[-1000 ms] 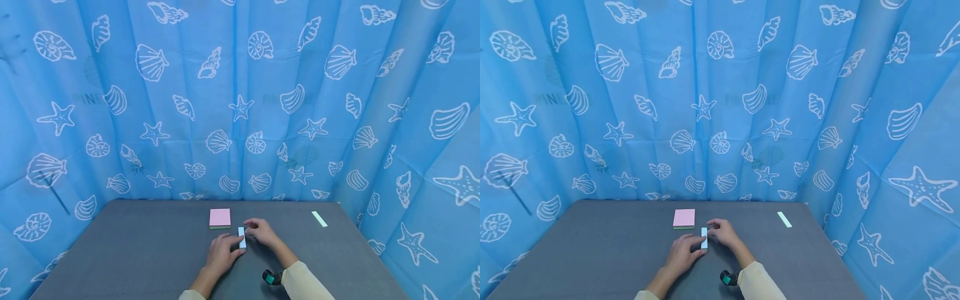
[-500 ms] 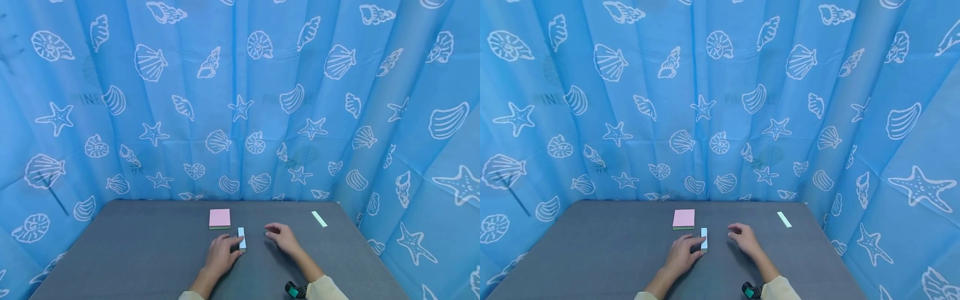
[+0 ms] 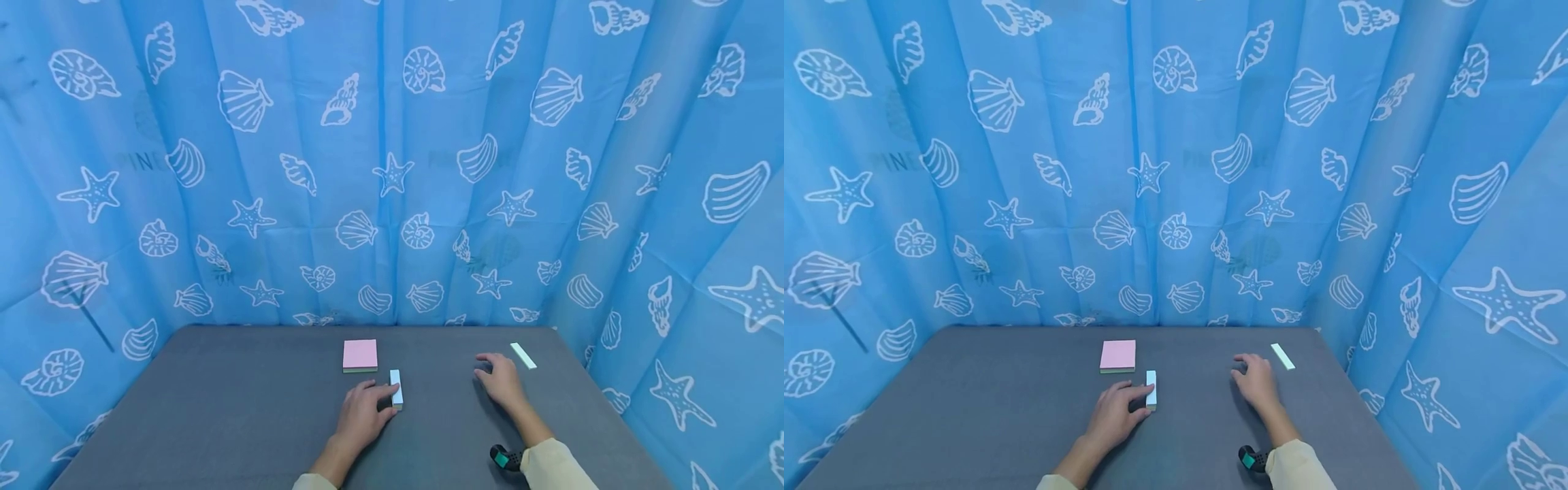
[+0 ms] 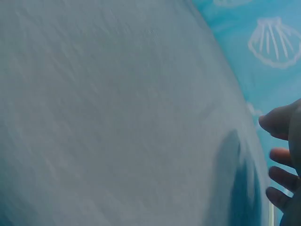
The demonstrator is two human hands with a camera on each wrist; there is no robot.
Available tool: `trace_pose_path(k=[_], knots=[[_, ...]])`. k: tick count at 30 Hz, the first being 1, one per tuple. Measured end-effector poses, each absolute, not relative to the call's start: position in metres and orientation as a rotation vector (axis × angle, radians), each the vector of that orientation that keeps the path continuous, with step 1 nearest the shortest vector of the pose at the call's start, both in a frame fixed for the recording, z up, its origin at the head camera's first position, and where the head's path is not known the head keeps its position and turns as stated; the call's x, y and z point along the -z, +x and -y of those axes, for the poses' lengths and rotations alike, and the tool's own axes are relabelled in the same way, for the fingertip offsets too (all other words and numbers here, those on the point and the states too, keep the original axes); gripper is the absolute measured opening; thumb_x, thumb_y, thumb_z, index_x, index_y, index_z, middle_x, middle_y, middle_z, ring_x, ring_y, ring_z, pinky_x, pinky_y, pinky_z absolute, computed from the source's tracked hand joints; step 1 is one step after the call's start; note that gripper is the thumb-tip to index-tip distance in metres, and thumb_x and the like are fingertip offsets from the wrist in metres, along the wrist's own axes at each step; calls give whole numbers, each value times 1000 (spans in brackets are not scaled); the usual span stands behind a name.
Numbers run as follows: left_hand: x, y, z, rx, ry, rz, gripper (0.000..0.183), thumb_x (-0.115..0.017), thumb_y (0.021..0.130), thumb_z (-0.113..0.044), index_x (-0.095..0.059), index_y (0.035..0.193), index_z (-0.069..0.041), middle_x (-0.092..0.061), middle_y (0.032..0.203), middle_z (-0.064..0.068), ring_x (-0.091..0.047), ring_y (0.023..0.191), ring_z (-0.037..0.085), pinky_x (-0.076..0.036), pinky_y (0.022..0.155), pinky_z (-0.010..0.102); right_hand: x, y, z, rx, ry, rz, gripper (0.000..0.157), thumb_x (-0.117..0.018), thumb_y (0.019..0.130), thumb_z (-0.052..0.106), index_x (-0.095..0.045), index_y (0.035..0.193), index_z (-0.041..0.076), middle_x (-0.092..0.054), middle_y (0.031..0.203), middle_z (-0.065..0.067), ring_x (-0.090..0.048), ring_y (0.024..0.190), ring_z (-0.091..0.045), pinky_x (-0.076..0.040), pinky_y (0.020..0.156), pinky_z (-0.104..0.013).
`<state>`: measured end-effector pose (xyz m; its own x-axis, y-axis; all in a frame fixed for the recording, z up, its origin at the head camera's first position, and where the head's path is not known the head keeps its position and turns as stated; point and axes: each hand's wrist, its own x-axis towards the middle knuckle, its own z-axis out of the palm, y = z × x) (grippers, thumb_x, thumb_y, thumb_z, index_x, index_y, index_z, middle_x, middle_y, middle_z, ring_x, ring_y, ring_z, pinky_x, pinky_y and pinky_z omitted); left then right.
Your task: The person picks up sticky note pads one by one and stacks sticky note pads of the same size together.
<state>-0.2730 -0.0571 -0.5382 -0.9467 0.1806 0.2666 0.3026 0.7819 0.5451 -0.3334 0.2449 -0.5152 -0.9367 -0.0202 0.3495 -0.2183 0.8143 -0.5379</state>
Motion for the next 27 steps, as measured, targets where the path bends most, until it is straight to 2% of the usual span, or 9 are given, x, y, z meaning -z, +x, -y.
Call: trace_pose_path(k=[7,16,27], knots=[[539,-273,57,900,-372,2782,45,-81,80,-29,-68,124,-32,-68,118,-5,-52,123,29,-38,98,58,519,-338,-274,-590,6,2740,41,-71,85,12,-62,123,-1,-53,129,-28,-40,122,-48,-33,92,-64],[538,-273,57,934,-332,2814,46,-80,80,-28,-68,125,-33,-68,118,-5,-51,124,29,-38,98,60,522,-337,-295,-641,-196,2863,58,-67,89,18,-46,137,-7,-34,141,-36,-24,130,-53,-23,99,-67],[538,-273,57,905,-338,2810,46,-81,80,-29,-68,124,-34,-68,118,-5,-52,123,29,-39,98,58,518,-334,-313,-652,-168,2995,70,-61,92,34,-38,140,-11,-28,147,-34,-17,132,-55,-12,102,-70]])
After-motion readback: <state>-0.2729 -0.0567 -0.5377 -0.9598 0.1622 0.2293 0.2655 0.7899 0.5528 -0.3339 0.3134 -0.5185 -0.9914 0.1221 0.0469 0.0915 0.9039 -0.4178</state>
